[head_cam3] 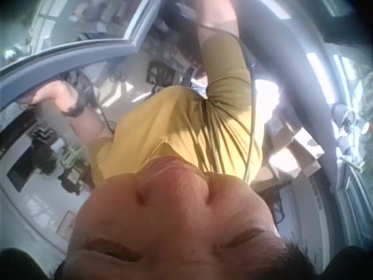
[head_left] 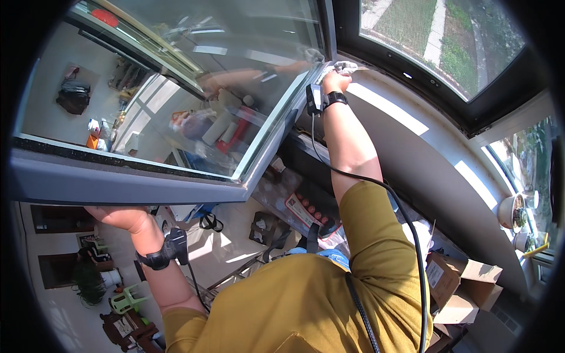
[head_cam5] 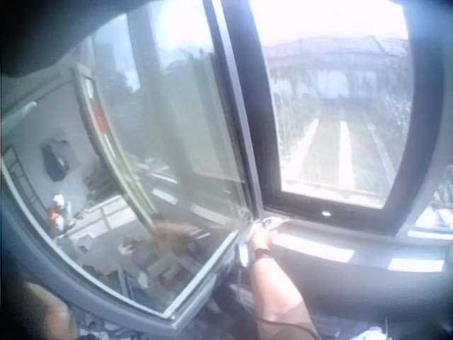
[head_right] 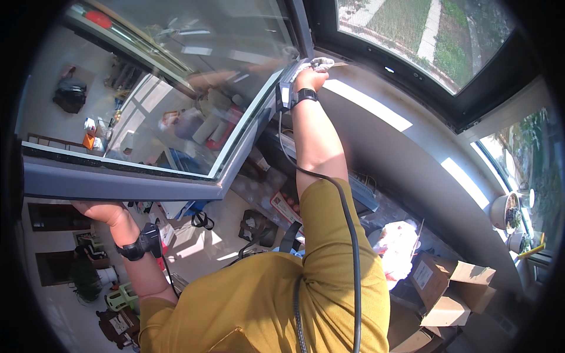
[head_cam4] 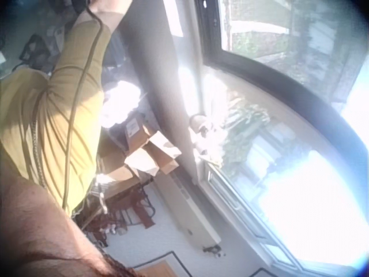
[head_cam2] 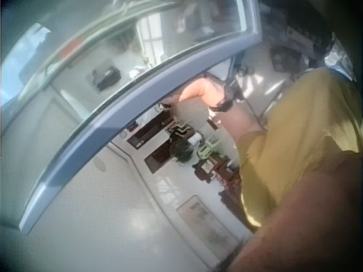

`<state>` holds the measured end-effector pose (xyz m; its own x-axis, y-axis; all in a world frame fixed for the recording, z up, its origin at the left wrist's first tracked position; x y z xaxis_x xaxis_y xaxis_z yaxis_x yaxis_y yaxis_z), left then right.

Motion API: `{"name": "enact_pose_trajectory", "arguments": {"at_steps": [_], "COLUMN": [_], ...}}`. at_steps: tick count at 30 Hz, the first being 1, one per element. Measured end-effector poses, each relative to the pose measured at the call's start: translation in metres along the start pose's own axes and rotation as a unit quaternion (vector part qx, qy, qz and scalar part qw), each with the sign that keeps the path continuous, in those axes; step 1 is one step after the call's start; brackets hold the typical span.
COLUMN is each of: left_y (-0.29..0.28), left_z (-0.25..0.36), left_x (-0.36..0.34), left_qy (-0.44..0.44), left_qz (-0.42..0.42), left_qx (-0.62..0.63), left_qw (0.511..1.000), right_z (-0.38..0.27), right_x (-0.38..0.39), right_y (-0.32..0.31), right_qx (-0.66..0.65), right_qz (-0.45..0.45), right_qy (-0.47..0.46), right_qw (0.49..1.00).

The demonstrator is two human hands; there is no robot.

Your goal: The person cleans a window and its frame using a cloth. They climb a ladder to reach the upper parts of the window, wipe the glass and frame, and then descend to continue cleaning lower sections.

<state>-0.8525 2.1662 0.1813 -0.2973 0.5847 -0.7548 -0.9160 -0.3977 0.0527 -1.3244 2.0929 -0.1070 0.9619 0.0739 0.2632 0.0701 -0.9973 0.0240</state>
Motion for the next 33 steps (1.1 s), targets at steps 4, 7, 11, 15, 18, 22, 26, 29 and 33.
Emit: {"name": "enact_pose_trajectory", "arguments": {"at_steps": [4, 7, 11, 15, 18, 22, 26, 29, 33], "left_y": [0.0, 0.006, 0.01, 0.006, 0.006, 0.008, 0.017, 0.021, 0.026], "left_z": [-0.004, 0.001, 0.005, -0.006, -0.018, -0.024, -0.023, -0.018, -0.01], "left_x": [-0.005, -0.006, -0.005, -0.015, -0.023, -0.027, -0.027, -0.029, -0.024], "left_qy": [-0.007, -0.043, -0.122, -0.085, -0.011, 0.026, 0.054, 0.017, 0.082], "left_qz": [-0.016, -0.009, -0.018, -0.046, -0.036, -0.027, -0.013, 0.0, -0.005], "left_qx": [-0.056, 0.038, 0.155, 0.137, 0.02, -0.035, -0.049, -0.082, -0.083], "left_qw": [0.998, 0.998, 0.98, 0.986, 0.999, 0.999, 0.997, 0.997, 0.993], "right_z": [0.054, 0.057, -0.055, -0.199, -0.242, -0.232, -0.19, -0.171, -0.242], "right_x": [-0.041, -0.075, -0.088, -0.092, -0.089, -0.067, 0.054, 0.195, 0.312], "right_y": [0.006, -0.02, -0.078, -0.169, -0.197, -0.183, -0.128, -0.105, -0.087], "right_qx": [0.074, -0.098, -0.388, -0.34, -0.275, -0.24, -0.39, -0.485, -0.479], "right_qz": [-0.104, -0.22, -0.203, -0.234, -0.238, -0.233, -0.321, -0.483, -0.437], "right_qy": [0.083, 0.155, 0.107, -0.165, -0.239, -0.054, -0.01, -0.137, -0.414], "right_qw": [0.988, 0.958, 0.893, 0.896, 0.901, 0.941, 0.863, 0.716, 0.638]}}
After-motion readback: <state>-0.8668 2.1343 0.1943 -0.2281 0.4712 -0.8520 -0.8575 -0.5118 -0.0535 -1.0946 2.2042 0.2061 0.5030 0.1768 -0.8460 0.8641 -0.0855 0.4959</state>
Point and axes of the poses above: each hand's wrist, its own x-axis away from the middle knuckle, its own y-axis out of the palm, z = x × y, the point moved 1 cm from there along -x, towards the middle knuckle, and after that the axes turned 7 degrees about -y, right-handed, at the moved point
